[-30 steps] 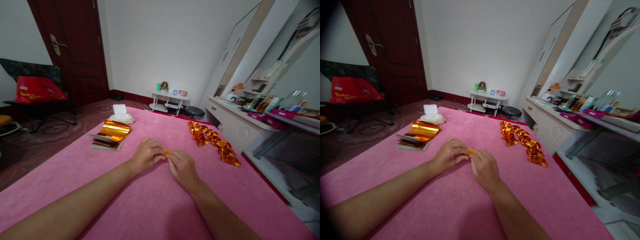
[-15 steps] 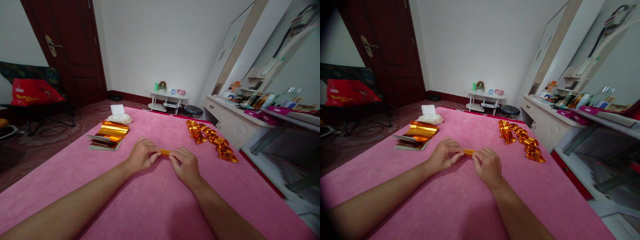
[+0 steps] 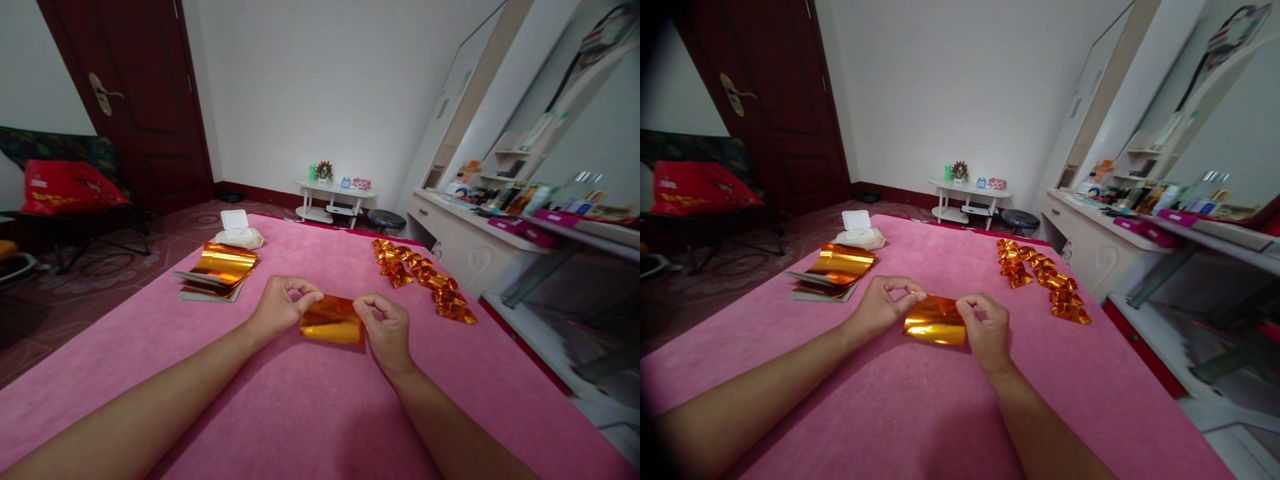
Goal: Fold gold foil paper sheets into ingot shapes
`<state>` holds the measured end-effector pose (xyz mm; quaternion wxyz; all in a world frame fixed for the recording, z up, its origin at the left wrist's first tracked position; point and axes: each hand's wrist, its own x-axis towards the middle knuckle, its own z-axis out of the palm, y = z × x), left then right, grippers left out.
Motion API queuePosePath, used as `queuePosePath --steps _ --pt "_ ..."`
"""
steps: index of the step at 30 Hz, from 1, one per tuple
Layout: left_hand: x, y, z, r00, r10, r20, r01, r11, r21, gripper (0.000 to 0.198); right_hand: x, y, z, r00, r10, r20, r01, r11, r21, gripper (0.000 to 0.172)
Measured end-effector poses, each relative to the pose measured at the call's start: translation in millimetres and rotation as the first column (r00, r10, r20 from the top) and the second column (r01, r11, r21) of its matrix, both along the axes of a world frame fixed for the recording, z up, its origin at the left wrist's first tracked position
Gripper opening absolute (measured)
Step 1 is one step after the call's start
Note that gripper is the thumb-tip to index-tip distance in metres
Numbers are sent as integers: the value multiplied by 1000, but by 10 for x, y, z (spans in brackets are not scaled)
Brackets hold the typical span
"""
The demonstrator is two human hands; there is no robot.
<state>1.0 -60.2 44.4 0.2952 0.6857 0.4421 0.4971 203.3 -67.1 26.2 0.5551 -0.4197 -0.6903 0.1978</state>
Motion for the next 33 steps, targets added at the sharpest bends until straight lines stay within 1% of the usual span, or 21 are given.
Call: queuePosePath --steps 4,6,7,8,10,11,12,14,15,16,17,18,20,22,23,25,28,33 --pt "9 38 -34 993 -36 109 51 989 -136 19 -12 -2 -35 992 26 -120 -42 990 -133 22" --pt "-42 93 -88 989 -53 136 76 983 -168 21 6 25 -52 988 26 -154 -52 984 -168 23" --pt "-84 129 -116 988 -42 148 68 982 -176 22 26 48 -60 983 13 -184 -47 982 -181 24" --pt "-133 168 -142 988 -13 156 41 984 -174 25 52 76 -68 974 -7 -227 -38 981 -192 24" --pt "-232 242 -171 979 119 169 -92 983 -158 26 103 138 -80 947 -51 -318 -23 974 -225 24" --pt "-268 267 -168 972 181 153 -164 980 -115 27 118 165 -86 937 -55 -345 -33 969 -246 24" --pt "-285 281 -152 969 211 130 -206 977 -51 26 120 185 -90 939 -39 -341 -62 958 -278 26" --pt "-257 260 -90 973 223 56 -226 973 54 25 74 193 -98 961 51 -272 -143 934 -328 28" --pt "-212 227 -52 981 193 -10 -190 975 111 26 31 179 -102 968 110 -225 -184 922 -342 28" --pt "-155 182 -15 986 143 -88 -128 979 156 27 -21 154 -107 972 153 -179 -208 913 -350 28" --pt "-91 131 16 979 96 -179 -64 982 176 27 -74 121 -111 973 189 -133 -225 906 -358 27" --pt "-28 78 36 957 50 -285 1 985 175 28 -125 83 -114 972 211 -103 -234 903 -360 26" --pt "73 -12 40 867 4 -499 101 978 183 33 -201 6 -111 971 230 -68 -239 903 -357 26" --pt "124 -60 2 773 34 -634 136 967 217 42 -233 -53 -97 969 239 -57 -244 904 -352 25" --pt "129 -66 -25 741 49 -669 147 961 234 45 -234 -71 -86 968 243 -56 -247 903 -350 25" --pt "109 -48 -80 721 58 -690 160 956 247 46 -216 -81 -65 969 241 -59 -246 905 -347 25" --pt "40 23 -126 738 34 -673 150 965 213 49 -163 -47 -47 975 209 -78 -223 911 -348 26" --pt "-46 112 -100 768 46 -638 113 972 206 50 -75 71 -79 982 136 -134 -176 912 -370 27"
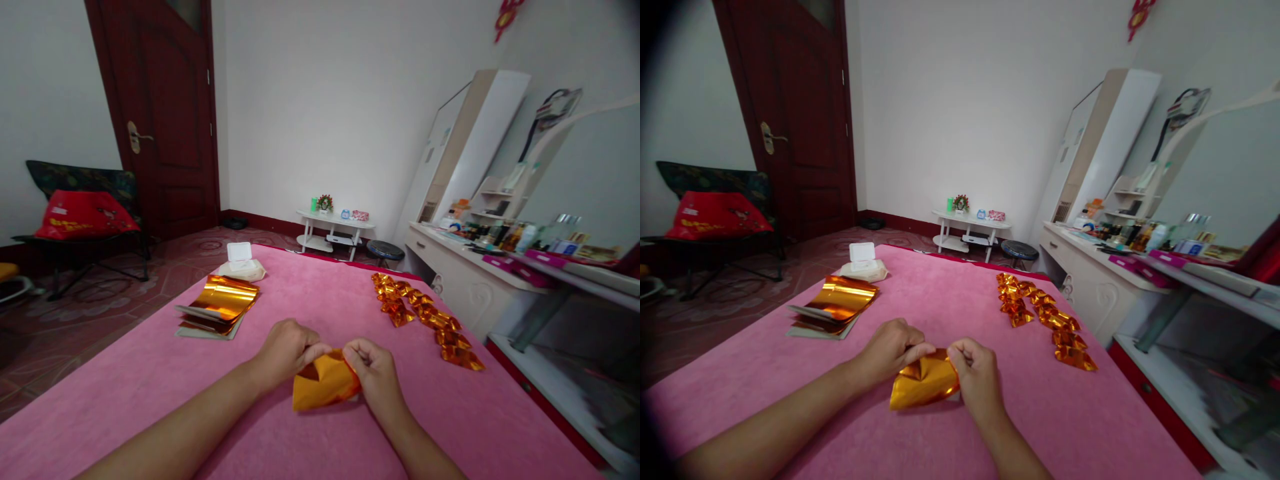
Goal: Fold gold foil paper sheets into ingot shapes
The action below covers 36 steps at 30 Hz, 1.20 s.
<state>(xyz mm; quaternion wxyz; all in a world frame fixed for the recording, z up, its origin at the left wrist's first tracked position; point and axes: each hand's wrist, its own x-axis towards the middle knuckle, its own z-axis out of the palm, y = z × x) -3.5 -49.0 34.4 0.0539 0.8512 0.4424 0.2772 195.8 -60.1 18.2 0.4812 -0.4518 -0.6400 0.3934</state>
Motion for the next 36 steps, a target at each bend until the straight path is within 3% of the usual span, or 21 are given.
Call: queuePosePath --steps 8,11,13,15,17,19,20,22,25,28,29,31,32,34,36 --pt "-100 107 -85 965 127 228 -99 986 -132 50 113 146 -99 994 -59 -89 57 998 -22 30" --pt "-203 166 -134 876 298 380 -251 953 -169 50 180 176 -98 983 -117 -143 112 993 -48 29" --pt "-225 178 -134 811 349 470 -286 937 -202 47 184 179 -84 977 -143 -161 135 989 -56 29" --pt "-169 158 -116 780 297 551 -180 950 -257 43 133 154 -61 982 -125 -143 118 991 -54 29" --pt "-55 112 -97 734 225 641 35 930 -366 40 49 107 -38 990 -95 -103 91 995 -48 28" --pt "58 59 -89 706 217 674 223 835 -502 37 -11 62 -25 995 -79 -65 76 996 -40 27" --pt "95 36 -88 704 240 668 261 788 -558 37 -16 51 -25 997 -65 -48 62 997 -45 27" --pt "111 10 -91 689 312 655 263 734 -626 36 34 59 -38 999 -39 -36 35 996 -84 28" --pt "23 17 -90 587 453 671 232 701 -675 34 187 130 -61 993 -99 -57 92 989 -112 30" --pt "-67 41 -81 507 519 688 340 613 -713 35 251 167 -32 969 -246 -25 247 967 68 14" --pt "-77 44 -79 502 514 695 383 589 -712 35 233 154 -9 969 -246 9 241 956 170 20" --pt "-69 41 -80 513 488 706 432 564 -704 34 153 92 47 979 -158 128 102 925 366 44" --pt "-56 37 -82 525 473 707 438 562 -702 34 106 51 73 976 -89 198 -6 901 433 49" --pt "-34 32 -93 561 442 700 434 563 -703 35 24 -29 106 955 26 296 -178 848 499 39" --pt "-30 38 -108 610 410 678 400 579 -710 39 -18 -81 105 953 59 296 -200 858 473 22"
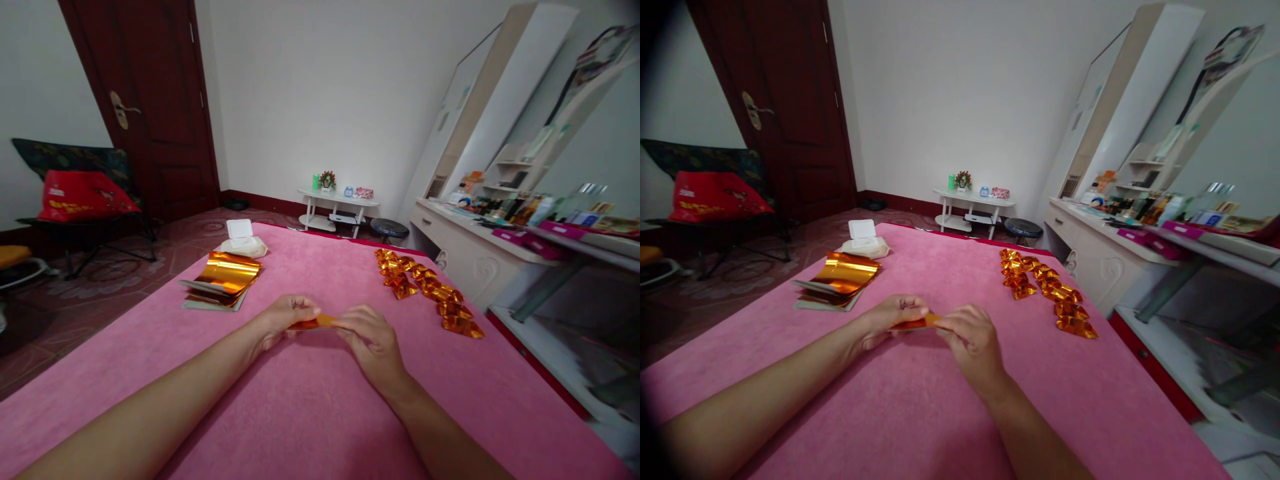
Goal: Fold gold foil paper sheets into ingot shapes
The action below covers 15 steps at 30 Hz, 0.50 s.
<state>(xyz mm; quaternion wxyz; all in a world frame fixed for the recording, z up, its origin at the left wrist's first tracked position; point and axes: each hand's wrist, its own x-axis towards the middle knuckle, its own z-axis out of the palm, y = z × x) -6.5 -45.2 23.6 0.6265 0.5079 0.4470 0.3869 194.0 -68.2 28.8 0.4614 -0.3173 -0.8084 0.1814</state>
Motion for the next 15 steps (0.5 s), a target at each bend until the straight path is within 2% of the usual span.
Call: queuePosePath --steps 1,3,6,8,10,12,15 --pt "-5 8 -6 999 10 -35 -9 1000 20 43 -5 -11 -12 999 -28 -32 26 998 -61 16" --pt "-24 24 -10 997 56 -62 -53 997 56 53 7 -6 -48 985 -123 -123 92 969 -228 15" --pt "-38 21 16 998 55 37 -59 992 113 63 47 41 -94 949 -212 -233 97 901 -423 21" --pt "-27 -4 45 997 -17 77 2 981 195 58 65 65 -101 932 -228 -280 68 873 -483 24" --pt "-8 -34 66 997 -58 51 42 961 275 49 68 70 -92 924 -221 -311 30 855 -518 25" --pt "7 -55 73 999 -42 34 30 951 308 44 60 63 -83 917 -212 -338 -1 846 -534 25" --pt "12 -64 66 997 32 73 -53 948 315 49 46 52 -88 911 -204 -358 -27 837 -547 24"
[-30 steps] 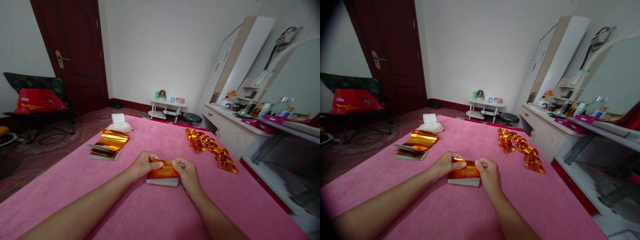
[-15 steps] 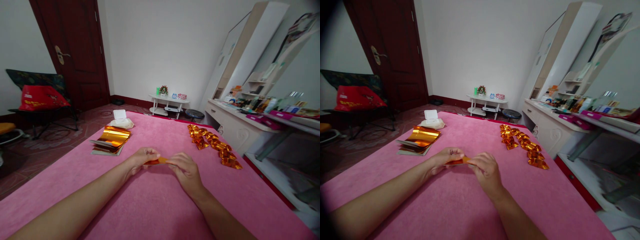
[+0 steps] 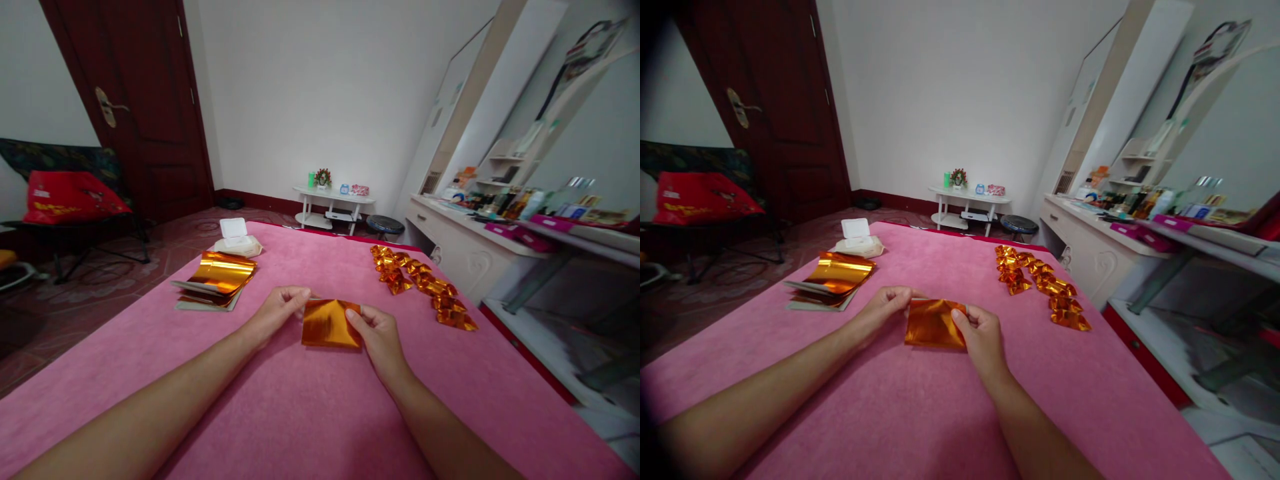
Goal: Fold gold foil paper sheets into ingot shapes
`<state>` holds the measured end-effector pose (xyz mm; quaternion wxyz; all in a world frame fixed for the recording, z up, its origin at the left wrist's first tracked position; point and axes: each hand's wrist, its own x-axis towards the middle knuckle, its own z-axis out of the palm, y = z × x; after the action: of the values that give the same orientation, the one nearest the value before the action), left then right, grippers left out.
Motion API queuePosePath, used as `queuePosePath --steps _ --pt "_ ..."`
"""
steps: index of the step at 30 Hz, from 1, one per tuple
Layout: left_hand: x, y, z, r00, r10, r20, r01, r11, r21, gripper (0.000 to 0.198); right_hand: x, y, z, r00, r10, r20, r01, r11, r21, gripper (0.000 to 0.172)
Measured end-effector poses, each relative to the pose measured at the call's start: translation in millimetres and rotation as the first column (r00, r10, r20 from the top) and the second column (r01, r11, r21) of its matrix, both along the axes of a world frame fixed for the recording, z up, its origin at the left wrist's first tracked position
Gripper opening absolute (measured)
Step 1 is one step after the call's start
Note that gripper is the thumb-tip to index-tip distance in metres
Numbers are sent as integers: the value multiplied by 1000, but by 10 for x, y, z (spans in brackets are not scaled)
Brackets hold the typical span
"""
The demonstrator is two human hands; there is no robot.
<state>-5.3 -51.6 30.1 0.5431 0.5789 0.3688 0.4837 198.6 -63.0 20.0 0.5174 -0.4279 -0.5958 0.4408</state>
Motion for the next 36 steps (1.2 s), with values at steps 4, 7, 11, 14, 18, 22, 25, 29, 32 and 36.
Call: queuePosePath --steps 4,7,11,14,18,22,25,29,32,36 --pt "14 14 -21 1000 5 31 -3 998 -67 41 -2 -2 -15 1000 5 7 -5 1000 -11 24" --pt "36 33 -52 996 17 82 -5 990 -138 36 0 -8 -6 1000 18 -1 -18 1000 -14 24" --pt "29 56 -84 990 72 123 -50 983 -176 33 10 6 -14 1000 25 -4 -25 999 -28 33" --pt "8 73 -99 993 97 70 -86 986 -145 33 25 36 -42 1000 -23 17 23 999 -26 36" --pt "-4 104 -137 991 132 -9 -132 982 -135 31 31 66 -68 998 -20 51 21 999 -25 29" --pt "-2 86 -92 975 216 -59 -217 976 -15 19 29 50 -33 993 -43 108 39 998 44 25" --pt "-14 17 64 929 349 -122 -309 914 262 9 33 6 50 976 -180 123 139 949 283 20" --pt "-82 -28 217 890 414 -192 -222 760 611 11 60 -12 111 948 -271 167 156 852 501 17" --pt "-177 28 161 876 399 -270 -84 678 731 15 105 48 52 949 -233 214 93 851 517 20" --pt "-305 119 10 808 431 -402 96 578 810 23 156 141 -59 949 -157 275 -1 866 500 25"
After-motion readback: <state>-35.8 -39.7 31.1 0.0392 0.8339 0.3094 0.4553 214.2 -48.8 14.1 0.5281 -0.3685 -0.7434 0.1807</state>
